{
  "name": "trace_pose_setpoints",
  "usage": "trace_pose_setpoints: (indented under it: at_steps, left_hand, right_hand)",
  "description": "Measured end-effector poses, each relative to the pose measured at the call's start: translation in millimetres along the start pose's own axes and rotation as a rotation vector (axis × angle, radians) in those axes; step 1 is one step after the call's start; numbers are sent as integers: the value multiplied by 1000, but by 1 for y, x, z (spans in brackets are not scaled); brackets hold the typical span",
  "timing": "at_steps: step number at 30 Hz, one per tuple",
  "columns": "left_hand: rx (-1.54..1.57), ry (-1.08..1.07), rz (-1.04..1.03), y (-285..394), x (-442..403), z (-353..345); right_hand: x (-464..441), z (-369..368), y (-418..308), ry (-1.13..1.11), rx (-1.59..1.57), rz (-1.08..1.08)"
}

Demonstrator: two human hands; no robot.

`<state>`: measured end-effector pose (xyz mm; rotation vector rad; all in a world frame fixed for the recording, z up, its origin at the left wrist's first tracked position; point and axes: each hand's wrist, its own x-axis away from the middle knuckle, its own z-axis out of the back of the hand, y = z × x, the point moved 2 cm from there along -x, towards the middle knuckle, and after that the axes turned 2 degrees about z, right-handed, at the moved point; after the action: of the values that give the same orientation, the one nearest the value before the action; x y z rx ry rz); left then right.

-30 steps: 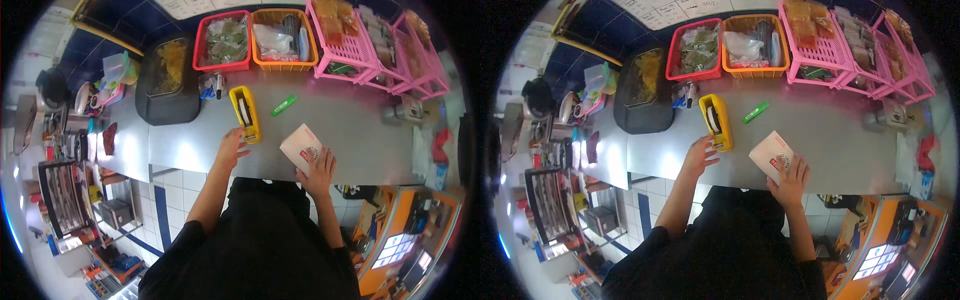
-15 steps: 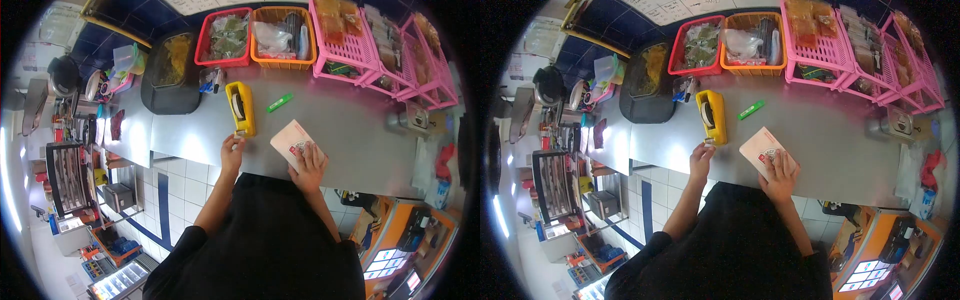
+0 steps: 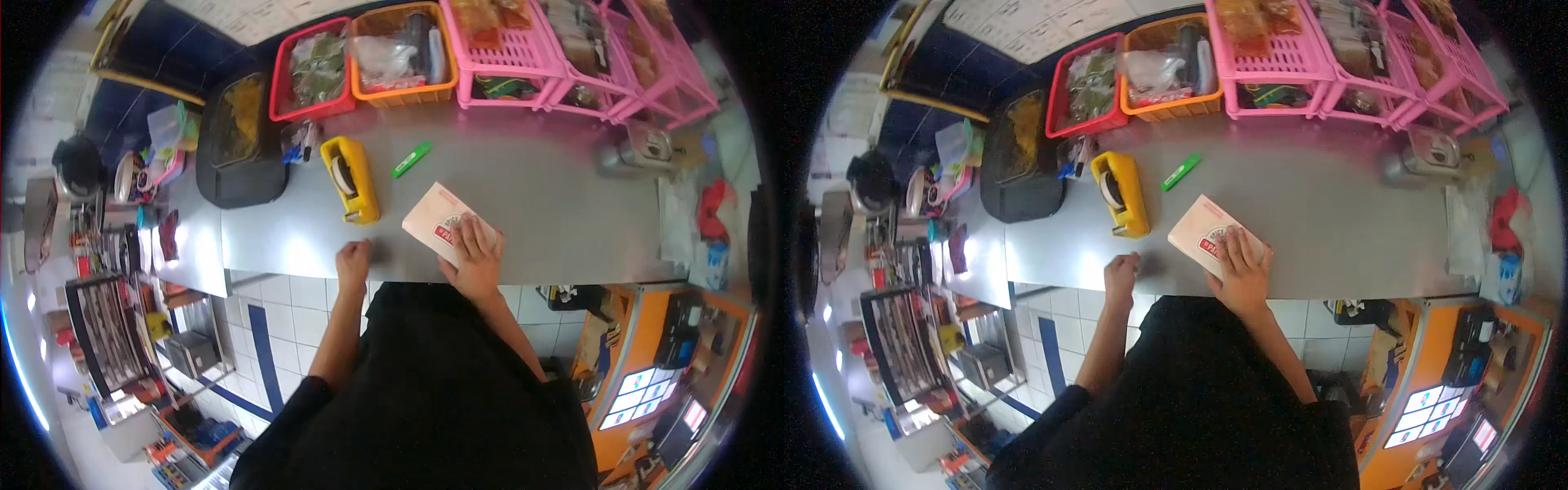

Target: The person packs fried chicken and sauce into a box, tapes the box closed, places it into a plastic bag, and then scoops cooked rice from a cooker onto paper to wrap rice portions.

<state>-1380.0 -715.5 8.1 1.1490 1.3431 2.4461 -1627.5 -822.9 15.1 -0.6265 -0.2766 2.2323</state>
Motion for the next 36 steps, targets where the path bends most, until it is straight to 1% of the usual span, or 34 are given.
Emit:
trace_pose_setpoints:
  at_steps: [1, 3, 5, 6, 8, 10, 11, 12, 14, 15, 17, 18, 20, 21, 22, 23, 24, 25, 26, 28, 30, 32, 33, 34, 35, 36]
  left_hand:
    - [-58, -75, -70, 3, 16, -7]
    - [-62, -357, -278, 19, 46, -35]
    - [12, -561, -269, 39, 74, -64]
    - [14, -558, -265, 35, 74, -72]
    - [-250, -586, -152, 21, 66, -84]
    - [-282, -578, -129, 8, 57, -83]
    - [-316, -567, -99, 1, 51, -83]
    - [-319, -576, -103, 0, 46, -84]
    - [-303, -555, -181, -7, 41, -85]
    - [-295, -559, -179, -13, 37, -84]
    - [-548, -477, -624, -11, 27, -81]
    - [-544, -484, -631, -9, 23, -79]
    - [-669, -314, -1059, 0, 20, -78]
    - [-660, -324, -1072, -2, 14, -78]
    - [-672, -309, -1136, -5, 10, -79]
    - [-683, -293, -1198, -8, 6, -79]
    - [-671, -303, -1205, -12, 3, -79]
    - [-674, -258, -1255, -15, 1, -79]
    - [-675, -214, -1301, -19, 0, -80]
    - [-690, -236, -1273, -18, 2, -77]
    - [-715, -263, -1249, -14, 6, -72]
    - [-686, -370, -813, -8, 7, -69]
    - [-687, -400, -833, -8, 5, -67]
    - [-630, -352, -775, -7, 0, -63]
    - [-567, -318, -722, -7, -2, -63]
    - [-528, -238, -785, -3, 2, -61]
  right_hand:
    - [5, 1, -3, 12, -15, 5]
    - [7, 2, -3, -6, -35, 5]
    - [5, 4, -4, -1, -50, 6]
    - [5, 5, -3, -4, -51, 10]
    - [7, 3, -4, -3, -39, 8]
    - [5, 4, -3, 6, -21, 1]
    - [6, 4, -2, -31, -13, -2]
    - [6, 5, -3, -70, -6, -10]
    - [8, 10, -2, -113, -14, -10]
    - [5, 13, -2, -143, -23, 0]
    - [4, 15, -1, -145, -22, 9]
    - [4, 16, -2, -150, -30, 13]
    - [6, 19, -3, -170, -32, 6]
    - [5, 20, -4, -195, -44, 0]
    - [4, 20, -5, -190, -30, -6]
    - [4, 20, -7, -168, -58, -16]
    - [2, 21, -9, -145, -86, -25]
    - [-1, 21, -13, -144, -70, -31]
    - [-5, 18, -17, -155, -30, -83]
    - [-12, 13, -26, -171, 22, -150]
    - [-22, 4, -32, -198, 142, -222]
    - [-23, 3, -37, -178, 154, -256]
    - [-24, 4, -38, -160, 160, -275]
    - [-23, 1, -40, -140, 185, -309]
    - [-20, -8, -41, -168, 253, -344]
    - [-16, -15, -39, -189, 335, -393]
